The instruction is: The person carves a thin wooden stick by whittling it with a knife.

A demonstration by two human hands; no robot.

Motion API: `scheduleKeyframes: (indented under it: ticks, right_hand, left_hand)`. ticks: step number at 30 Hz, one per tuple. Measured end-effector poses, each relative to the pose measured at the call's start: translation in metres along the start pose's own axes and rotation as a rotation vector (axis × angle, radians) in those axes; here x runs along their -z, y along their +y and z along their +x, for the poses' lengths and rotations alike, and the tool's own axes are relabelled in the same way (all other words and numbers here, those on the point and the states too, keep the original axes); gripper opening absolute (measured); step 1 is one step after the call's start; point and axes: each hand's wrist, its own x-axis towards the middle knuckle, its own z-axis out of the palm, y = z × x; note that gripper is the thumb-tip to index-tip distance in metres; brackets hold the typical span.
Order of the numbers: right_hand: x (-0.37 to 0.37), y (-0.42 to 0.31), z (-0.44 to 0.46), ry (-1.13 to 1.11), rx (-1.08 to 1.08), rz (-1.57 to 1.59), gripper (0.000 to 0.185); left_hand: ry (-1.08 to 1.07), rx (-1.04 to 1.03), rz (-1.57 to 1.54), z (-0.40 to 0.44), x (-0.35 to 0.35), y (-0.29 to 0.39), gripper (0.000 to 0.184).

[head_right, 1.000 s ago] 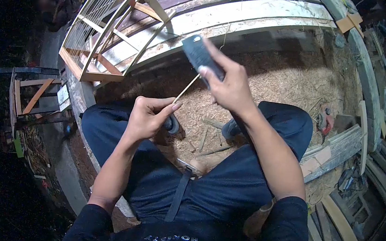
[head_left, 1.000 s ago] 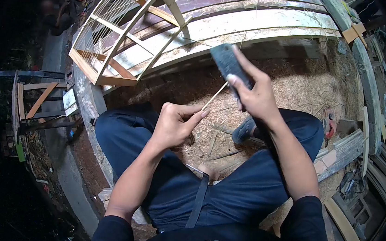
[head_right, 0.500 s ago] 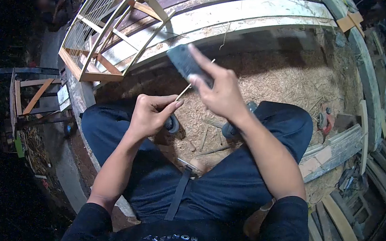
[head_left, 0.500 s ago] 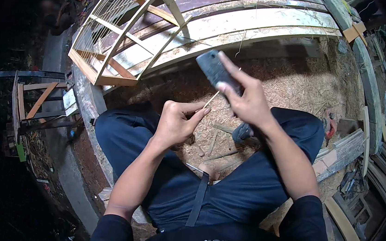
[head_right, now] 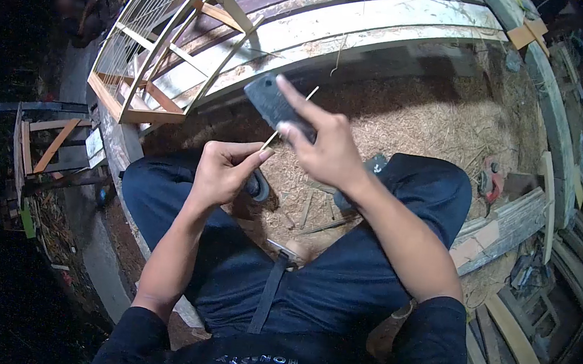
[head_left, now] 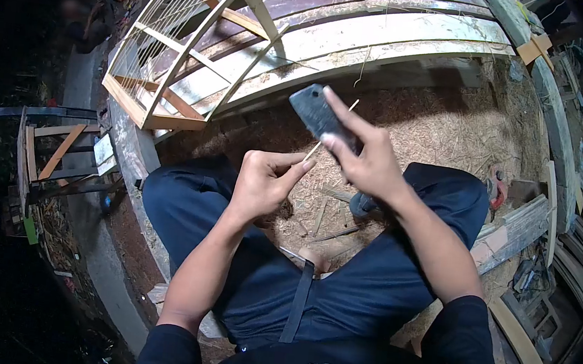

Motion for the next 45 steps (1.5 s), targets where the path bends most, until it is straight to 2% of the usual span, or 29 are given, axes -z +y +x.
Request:
scheduleKeyframes:
  ticks: [2, 5, 7, 9, 13, 14, 17, 18, 21, 23, 25, 26, 31, 34, 35, 36, 37, 39, 42, 44, 45]
  right_hand:
    - [0.002, 0.003, 0.005, 0.048, -0.009, 0.004, 0.064]
    - [0.013, -0.002, 0.014, 0.135, -0.131, 0.062, 0.064]
    - [0.006, 0.004, 0.008, 0.101, -0.003, -0.004, 0.064]
    - [0.000, 0.001, 0.002, 0.033, -0.003, -0.004, 0.064]
    - [0.014, -0.016, 0.011, 0.054, -0.365, 0.086, 0.062]
    - [0.010, -0.006, 0.009, 0.085, -0.223, 0.052, 0.062]
    - [0.010, 0.000, 0.005, 0.098, -0.093, -0.019, 0.062]
    - [0.013, -0.008, 0.007, 0.079, -0.224, 0.045, 0.062]
    - [0.007, 0.004, 0.008, 0.134, -0.150, 0.047, 0.063]
    - [0.003, 0.007, 0.003, 0.110, 0.041, -0.046, 0.063]
    - [0.000, 0.004, 0.002, 0.100, -0.004, -0.095, 0.063]
    - [0.005, 0.000, 0.006, 0.110, -0.084, -0.014, 0.063]
    - [0.009, 0.002, 0.003, 0.082, -0.071, 0.005, 0.064]
    - [0.011, -0.007, 0.005, 0.067, -0.281, 0.115, 0.065]
    - [0.009, -0.007, 0.004, 0.053, -0.224, 0.082, 0.065]
    - [0.006, -0.008, 0.003, 0.042, -0.167, 0.049, 0.065]
    - [-0.001, 0.000, 0.000, 0.044, 0.028, -0.018, 0.065]
    - [0.002, 0.000, 0.001, 0.057, 0.035, -0.050, 0.065]
    - [0.013, -0.007, 0.007, 0.084, -0.186, 0.078, 0.066]
    - [0.008, -0.013, -0.001, -0.024, -0.156, 0.073, 0.066]
    - [0.001, -0.010, -0.004, -0.035, -0.041, 0.044, 0.066]
  left_hand:
    - [0.001, 0.013, -0.009, 0.001, 0.001, 0.005, 0.025]
    - [0.012, 0.018, -0.048, 0.001, 0.000, 0.003, 0.025]
    - [0.005, 0.014, -0.030, 0.000, 0.001, 0.001, 0.024]
    - [0.003, 0.007, -0.025, 0.000, 0.002, 0.004, 0.024]
    - [-0.003, 0.026, -0.068, 0.000, 0.002, 0.006, 0.024]
    - [0.001, 0.011, -0.091, 0.000, 0.000, 0.004, 0.024]
    - [-0.017, 0.006, -0.065, -0.007, 0.003, -0.007, 0.024]
    - [-0.024, 0.014, -0.019, -0.008, 0.004, -0.006, 0.025]
    - [-0.001, 0.008, -0.054, -0.002, 0.003, 0.000, 0.025]
    - [0.000, 0.033, -0.065, -0.001, 0.002, 0.005, 0.025]
    - [0.002, 0.041, -0.035, -0.002, 0.003, 0.000, 0.025]
    - [0.002, 0.040, -0.033, -0.002, 0.003, 0.000, 0.025]
    - [-0.027, 0.033, -0.069, -0.007, 0.004, -0.003, 0.025]
    - [-0.031, 0.058, -0.037, -0.004, 0.005, 0.003, 0.025]
    - [-0.022, 0.075, -0.041, -0.001, 0.003, 0.006, 0.025]
    - [0.016, -0.003, -0.096, 0.001, -0.001, 0.002, 0.025]
    - [0.017, -0.005, -0.096, 0.001, -0.003, 0.001, 0.025]
    - [0.011, 0.016, -0.097, 0.001, -0.002, 0.000, 0.025]
    - [0.008, 0.013, -0.075, 0.001, -0.001, 0.002, 0.023]
    - [-0.006, 0.024, -0.054, 0.000, 0.000, 0.003, 0.023]
    - [-0.019, 0.035, -0.021, 0.001, 0.001, 0.004, 0.023]
